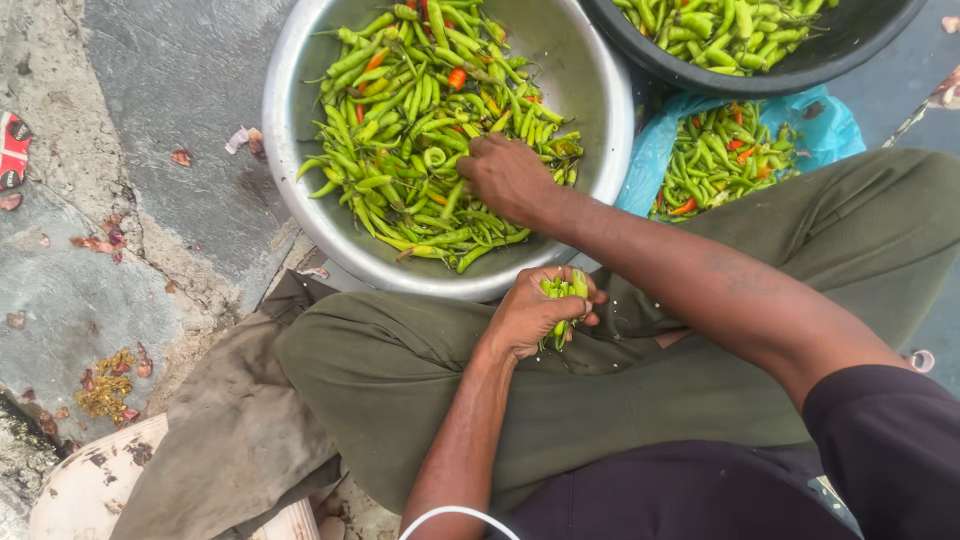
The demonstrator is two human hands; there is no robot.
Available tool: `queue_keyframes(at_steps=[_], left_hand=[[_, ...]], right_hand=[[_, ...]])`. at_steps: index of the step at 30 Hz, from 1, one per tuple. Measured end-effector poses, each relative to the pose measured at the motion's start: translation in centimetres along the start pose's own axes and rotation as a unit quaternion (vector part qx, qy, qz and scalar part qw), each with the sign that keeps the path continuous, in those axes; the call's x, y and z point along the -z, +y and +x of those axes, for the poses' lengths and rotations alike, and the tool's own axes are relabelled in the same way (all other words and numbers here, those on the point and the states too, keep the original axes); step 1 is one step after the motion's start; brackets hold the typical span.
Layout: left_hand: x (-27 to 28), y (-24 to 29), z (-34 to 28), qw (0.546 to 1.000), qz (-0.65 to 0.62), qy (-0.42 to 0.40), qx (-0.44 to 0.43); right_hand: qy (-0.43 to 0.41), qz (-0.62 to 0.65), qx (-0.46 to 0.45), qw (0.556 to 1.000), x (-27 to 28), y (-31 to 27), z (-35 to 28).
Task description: The person removes the stems from green chilies by hand, picking them from a metal bowl and placing the de-stemmed chilies into their lap and a bucket.
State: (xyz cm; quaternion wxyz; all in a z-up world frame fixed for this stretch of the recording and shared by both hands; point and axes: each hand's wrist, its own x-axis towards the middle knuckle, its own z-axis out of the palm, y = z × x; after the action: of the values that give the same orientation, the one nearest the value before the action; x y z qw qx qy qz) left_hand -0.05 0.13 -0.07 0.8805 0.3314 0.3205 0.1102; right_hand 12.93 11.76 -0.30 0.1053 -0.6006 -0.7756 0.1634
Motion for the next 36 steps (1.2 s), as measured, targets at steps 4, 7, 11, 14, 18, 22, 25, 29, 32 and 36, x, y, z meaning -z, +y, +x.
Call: queue_keyframes(at_steps=[4, 7, 11, 14, 18, 22, 25, 29, 32, 36], left_hand=[[0.2, 0.4, 0.0, 0.996, -0.071, 0.057, -0.014], [0.1, 1.2, 0.2, 0.979, -0.164, 0.111, -0.039], [0.8, 2.3, -0.7, 0.944, -0.317, 0.078, -0.045], [0.6, 2.5, -1.8, 0.956, -0.267, -0.122, -0.004], [-0.4, 2.9, -2.2, 0.983, -0.119, -0.116, 0.076], [-1.3, 2.9, -1.7, 0.994, -0.041, -0.061, 0.076], [-1.5, 2.5, -1.6, 0.996, -0.058, -0.010, 0.071], [-1.1, 2.4, -1.3, 0.994, -0.091, 0.026, 0.053], [-1.2, 2.3, -0.6, 0.996, -0.072, 0.002, 0.048], [-1.3, 2.2, -0.5, 0.996, -0.069, 0.011, 0.055]], right_hand=[[0.022, 0.087, -0.039, 0.995, 3.6, 1.2, -3.0], [-0.033, 0.280, -0.134, 0.950, 9.4, 1.2, -8.8], [-0.130, 0.539, -0.107, 0.826, 13.1, 0.3, -15.6], [-0.152, 0.557, -0.118, 0.808, 12.6, 0.2, -18.0], [-0.156, 0.461, -0.178, 0.855, 10.6, -0.2, -19.7], [0.103, 0.065, 0.036, 0.992, 8.4, 0.3, -19.9], [0.133, -0.051, -0.116, 0.983, 8.3, 4.3, -19.8], [0.078, -0.094, -0.226, 0.966, 10.4, 8.7, -20.5], [0.124, -0.050, -0.170, 0.976, 10.2, 8.2, -18.8], [0.022, 0.040, -0.193, 0.980, 5.7, 5.2, -9.6]])
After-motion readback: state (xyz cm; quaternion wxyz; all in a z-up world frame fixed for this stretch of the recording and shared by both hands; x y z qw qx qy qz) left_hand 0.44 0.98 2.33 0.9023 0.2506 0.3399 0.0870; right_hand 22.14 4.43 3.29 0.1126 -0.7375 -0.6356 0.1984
